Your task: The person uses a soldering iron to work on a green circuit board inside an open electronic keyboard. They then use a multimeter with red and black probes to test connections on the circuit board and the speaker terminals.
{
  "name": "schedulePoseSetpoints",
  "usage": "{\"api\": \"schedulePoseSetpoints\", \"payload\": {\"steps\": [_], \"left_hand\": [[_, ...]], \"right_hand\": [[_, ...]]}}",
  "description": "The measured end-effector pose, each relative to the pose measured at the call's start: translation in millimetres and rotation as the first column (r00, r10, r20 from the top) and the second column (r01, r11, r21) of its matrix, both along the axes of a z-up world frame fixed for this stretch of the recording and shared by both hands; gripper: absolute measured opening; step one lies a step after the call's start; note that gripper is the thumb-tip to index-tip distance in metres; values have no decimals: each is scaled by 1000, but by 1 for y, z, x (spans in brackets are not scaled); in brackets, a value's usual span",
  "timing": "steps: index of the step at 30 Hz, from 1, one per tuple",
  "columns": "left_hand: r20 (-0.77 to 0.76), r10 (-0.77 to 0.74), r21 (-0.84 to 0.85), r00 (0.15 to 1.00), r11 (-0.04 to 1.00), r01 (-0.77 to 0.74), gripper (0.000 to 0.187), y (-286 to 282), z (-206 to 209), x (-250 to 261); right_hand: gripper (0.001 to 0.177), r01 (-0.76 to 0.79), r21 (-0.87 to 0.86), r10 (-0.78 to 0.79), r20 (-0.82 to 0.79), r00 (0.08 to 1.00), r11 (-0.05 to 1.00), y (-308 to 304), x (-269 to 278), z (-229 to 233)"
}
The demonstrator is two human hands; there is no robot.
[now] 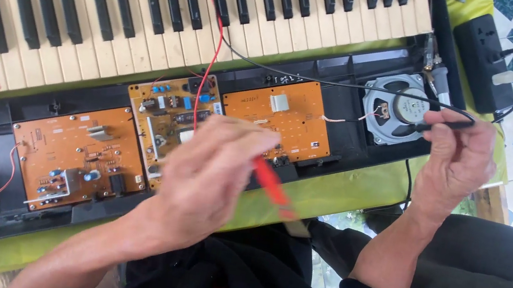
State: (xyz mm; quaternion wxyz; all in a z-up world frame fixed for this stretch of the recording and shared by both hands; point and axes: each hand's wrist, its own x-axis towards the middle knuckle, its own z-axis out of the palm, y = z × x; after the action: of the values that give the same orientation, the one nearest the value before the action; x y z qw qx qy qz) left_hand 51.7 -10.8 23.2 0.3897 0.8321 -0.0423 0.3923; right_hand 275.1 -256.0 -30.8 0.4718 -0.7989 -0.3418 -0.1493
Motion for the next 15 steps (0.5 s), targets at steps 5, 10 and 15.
{"api": "schedulePoseSetpoints", "payload": {"steps": [5,10,15], "left_hand": [[-23,-16,396,1000,918,24,19,-16,-27,50],[4,105,641,994,763,-84,7,-30,-56,86],[-116,294,780,949,618,-96,16,-41,-81,106]], "right_hand": [[9,-36,78,37,-17,999,996,6,16,-11],[10,-60,99,61,-13,998,993,12,33,-19],[8,29,57,-33,63,998,998,14,47,-17]]}}
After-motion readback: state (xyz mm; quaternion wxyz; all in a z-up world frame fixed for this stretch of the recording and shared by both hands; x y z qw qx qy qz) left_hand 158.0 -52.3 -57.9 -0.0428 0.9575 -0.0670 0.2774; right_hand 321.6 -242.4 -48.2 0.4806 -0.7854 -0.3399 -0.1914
